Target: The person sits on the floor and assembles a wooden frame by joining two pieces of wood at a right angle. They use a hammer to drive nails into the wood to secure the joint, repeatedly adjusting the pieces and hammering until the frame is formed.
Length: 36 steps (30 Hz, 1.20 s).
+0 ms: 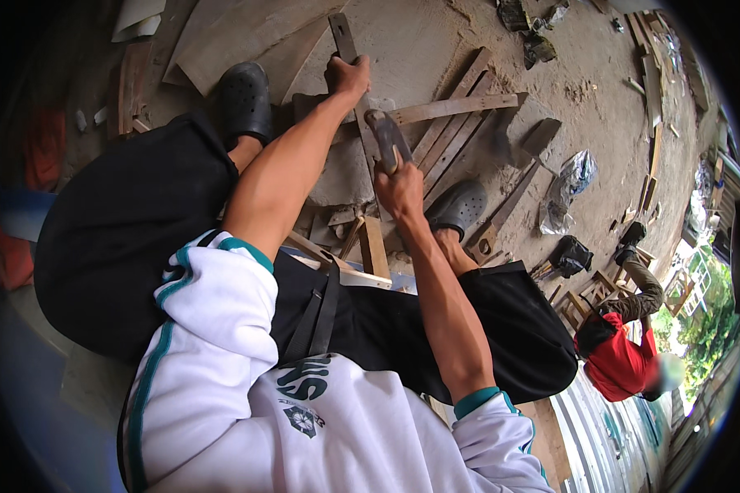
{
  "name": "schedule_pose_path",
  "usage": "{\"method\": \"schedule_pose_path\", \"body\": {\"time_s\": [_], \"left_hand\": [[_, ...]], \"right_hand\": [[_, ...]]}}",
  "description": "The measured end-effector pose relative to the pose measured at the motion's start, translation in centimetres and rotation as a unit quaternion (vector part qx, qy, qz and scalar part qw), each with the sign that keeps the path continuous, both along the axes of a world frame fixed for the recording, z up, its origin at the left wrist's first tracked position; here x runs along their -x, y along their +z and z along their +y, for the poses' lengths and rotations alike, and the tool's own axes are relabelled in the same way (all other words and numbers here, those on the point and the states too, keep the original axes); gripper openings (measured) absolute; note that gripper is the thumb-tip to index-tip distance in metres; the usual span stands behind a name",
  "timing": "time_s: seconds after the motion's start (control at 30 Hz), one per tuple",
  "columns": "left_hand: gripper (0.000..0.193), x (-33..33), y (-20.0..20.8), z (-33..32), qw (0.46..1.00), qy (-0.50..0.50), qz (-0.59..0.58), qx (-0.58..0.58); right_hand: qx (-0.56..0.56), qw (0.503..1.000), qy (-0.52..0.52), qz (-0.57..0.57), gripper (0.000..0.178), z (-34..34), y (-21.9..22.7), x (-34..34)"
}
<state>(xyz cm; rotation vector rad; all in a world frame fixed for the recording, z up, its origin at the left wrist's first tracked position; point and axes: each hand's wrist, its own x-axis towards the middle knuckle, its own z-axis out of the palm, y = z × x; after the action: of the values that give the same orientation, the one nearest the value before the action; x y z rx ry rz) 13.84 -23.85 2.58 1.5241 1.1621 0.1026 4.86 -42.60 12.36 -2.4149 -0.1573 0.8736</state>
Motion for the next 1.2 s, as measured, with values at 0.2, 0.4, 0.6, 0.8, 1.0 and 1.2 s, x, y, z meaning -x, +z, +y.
{"method": "schedule_pose_path", "body": {"time_s": [0.2,0.4,0.6,0.8,1.0,1.2], "left_hand": [[0.039,0.3,-0.6,-0.2,1.0,0.007,-0.005,-0.005],[0.03,1.7,-0.4,1.1,0.973,0.091,-0.14,0.159],[0.022,2.0,6.1,2.8,0.909,0.079,-0.24,0.332],[0.019,-0.1,13.4,1.8,0.899,0.108,-0.261,0.335],[0.015,-1.0,19.0,-0.5,0.932,0.166,-0.226,0.228],[0.013,-2.0,21.7,-2.4,0.922,0.158,-0.27,0.228]], "right_hand": [[0.067,0.994,0.089,0.02,0.029,-1.8,0.0,-1.9],[0.161,0.982,-0.087,-0.034,0.03,-10.5,0.3,-4.6],[0.279,0.941,-0.187,-0.043,0.041,-21.5,-3.4,-5.5],[0.283,0.924,-0.259,0.003,0.04,-24.9,-6.5,-4.2],[0.283,0.937,-0.202,-0.036,0.045,-23.8,-5.5,-5.7],[-0.199,0.968,-0.146,0.05,0.074,-16.8,2.5,-11.1]]}}
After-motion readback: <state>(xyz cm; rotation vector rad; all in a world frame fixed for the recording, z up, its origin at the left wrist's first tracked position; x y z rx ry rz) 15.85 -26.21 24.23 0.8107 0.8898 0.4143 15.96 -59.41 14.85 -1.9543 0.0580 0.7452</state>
